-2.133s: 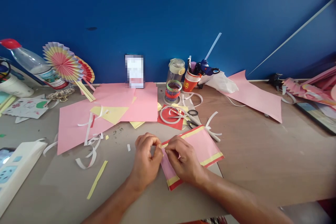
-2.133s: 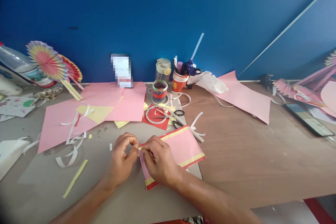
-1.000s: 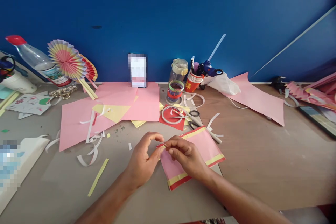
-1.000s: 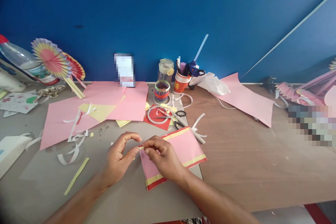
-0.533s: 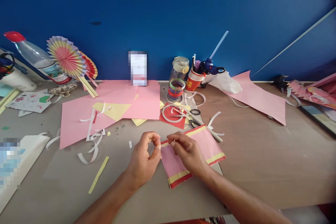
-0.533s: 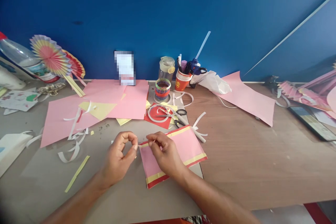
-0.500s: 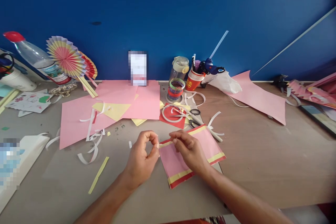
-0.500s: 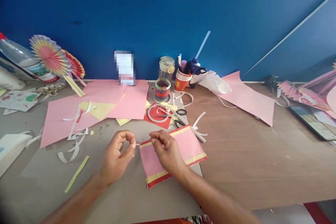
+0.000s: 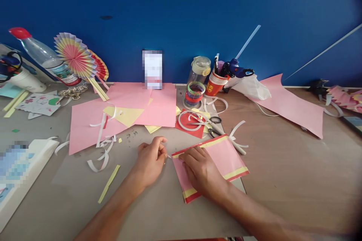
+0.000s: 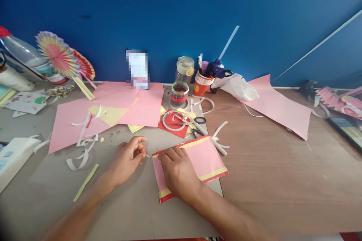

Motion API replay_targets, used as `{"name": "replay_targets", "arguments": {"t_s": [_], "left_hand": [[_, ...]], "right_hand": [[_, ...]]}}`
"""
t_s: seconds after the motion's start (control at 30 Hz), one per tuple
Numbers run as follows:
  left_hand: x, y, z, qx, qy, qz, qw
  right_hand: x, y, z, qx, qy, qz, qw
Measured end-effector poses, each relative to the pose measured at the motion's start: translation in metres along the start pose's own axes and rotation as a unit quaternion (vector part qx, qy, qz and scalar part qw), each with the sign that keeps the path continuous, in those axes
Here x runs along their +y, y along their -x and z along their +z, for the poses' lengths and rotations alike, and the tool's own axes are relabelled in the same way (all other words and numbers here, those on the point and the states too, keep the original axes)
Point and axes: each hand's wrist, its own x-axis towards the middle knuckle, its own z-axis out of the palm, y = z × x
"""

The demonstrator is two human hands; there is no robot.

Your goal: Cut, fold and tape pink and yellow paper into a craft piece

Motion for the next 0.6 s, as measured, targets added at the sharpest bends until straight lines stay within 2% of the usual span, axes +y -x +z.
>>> {"name": "replay_targets", "arguments": {"t_s": [0.27,0.6], "left_hand": [[-0.001,0.000,0.014,0.015,-0.039,0.019,0.999],[0.002,0.002,0.019,0.039,-0.075,0.041,0.996]], "right_hand": [[0.001,0.000,0.003,-0.013,0.003,0.006,1.000],[0.001,0.001,0.002,-0.034,-0.002,0.022,0.999]]}}
